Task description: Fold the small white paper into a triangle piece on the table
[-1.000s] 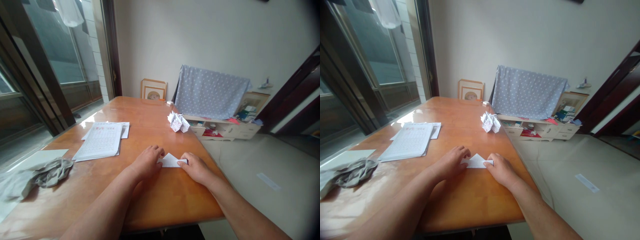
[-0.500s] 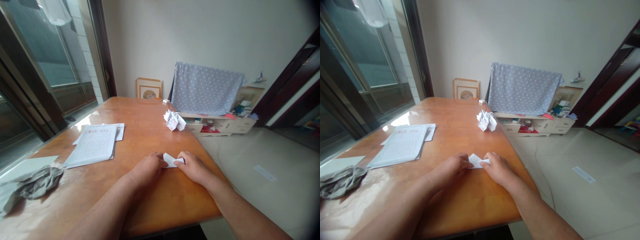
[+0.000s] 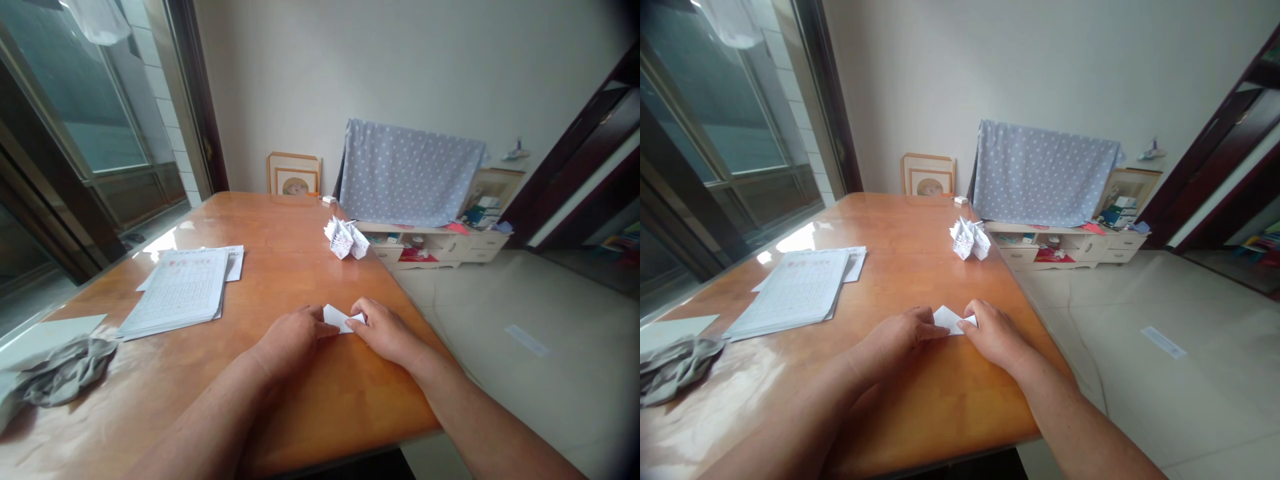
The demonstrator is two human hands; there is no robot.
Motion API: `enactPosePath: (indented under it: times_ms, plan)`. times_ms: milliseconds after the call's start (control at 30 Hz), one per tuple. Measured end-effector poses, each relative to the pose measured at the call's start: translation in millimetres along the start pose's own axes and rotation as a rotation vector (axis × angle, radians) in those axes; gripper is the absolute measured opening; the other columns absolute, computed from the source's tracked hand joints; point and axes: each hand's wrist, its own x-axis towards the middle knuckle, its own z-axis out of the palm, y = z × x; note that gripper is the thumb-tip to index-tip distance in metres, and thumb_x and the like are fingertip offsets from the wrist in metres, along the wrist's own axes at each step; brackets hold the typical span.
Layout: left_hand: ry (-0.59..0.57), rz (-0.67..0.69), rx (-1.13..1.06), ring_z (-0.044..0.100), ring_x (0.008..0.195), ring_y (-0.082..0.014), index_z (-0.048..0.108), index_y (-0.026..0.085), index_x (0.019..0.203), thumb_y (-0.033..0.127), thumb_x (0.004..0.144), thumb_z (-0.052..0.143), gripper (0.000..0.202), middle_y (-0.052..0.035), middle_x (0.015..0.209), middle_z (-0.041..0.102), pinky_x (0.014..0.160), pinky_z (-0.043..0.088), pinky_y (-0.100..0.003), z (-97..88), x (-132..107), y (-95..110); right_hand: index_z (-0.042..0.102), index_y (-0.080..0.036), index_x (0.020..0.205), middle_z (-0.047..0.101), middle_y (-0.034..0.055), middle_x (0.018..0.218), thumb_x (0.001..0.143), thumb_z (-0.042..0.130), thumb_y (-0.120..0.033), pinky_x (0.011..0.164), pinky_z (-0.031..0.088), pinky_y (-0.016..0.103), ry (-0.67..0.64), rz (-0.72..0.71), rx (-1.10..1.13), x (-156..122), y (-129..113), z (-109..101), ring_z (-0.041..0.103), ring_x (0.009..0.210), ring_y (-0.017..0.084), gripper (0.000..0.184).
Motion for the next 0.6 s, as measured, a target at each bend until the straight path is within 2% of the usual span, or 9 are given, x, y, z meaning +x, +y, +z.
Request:
enactPosePath:
  times_ms: [333, 600]
  plan:
    - [0.004, -0.034, -0.021, 0.051, 0.092, -0.0222, 0.076, 0.030, 0.098, 0.036, 0.092, 0.055, 0.023, -0.0050, 0.099, 0.058, 0.071, 0.038, -0.028, 3.3, 0.4, -1.0, 0.059, -0.025, 0.094, 0.067, 0.0001, 0.091, 0.090, 0.059, -0.035, 0.063, 0.035, 0.027, 0.010, 0.008, -0.041, 0.2, 0.0, 2.1, 0.059, 0.079, 0.017, 0.011]
    - [0.004, 0.029, -0.007, 0.049, 0.089, -0.0214, 0.076, 0.032, 0.103, 0.022, 0.088, 0.056, 0.027, -0.0053, 0.100, 0.057, 0.078, 0.040, -0.030, 2.7, -1.8, -1.1, 0.059, -0.023, 0.097, 0.065, 0.0055, 0.101, 0.095, 0.055, -0.031, 0.078, 0.041, 0.031, 0.082, -0.036, -0.176, -5.6, -2.7, 4.5, 0.061, 0.095, 0.021, 0.009]
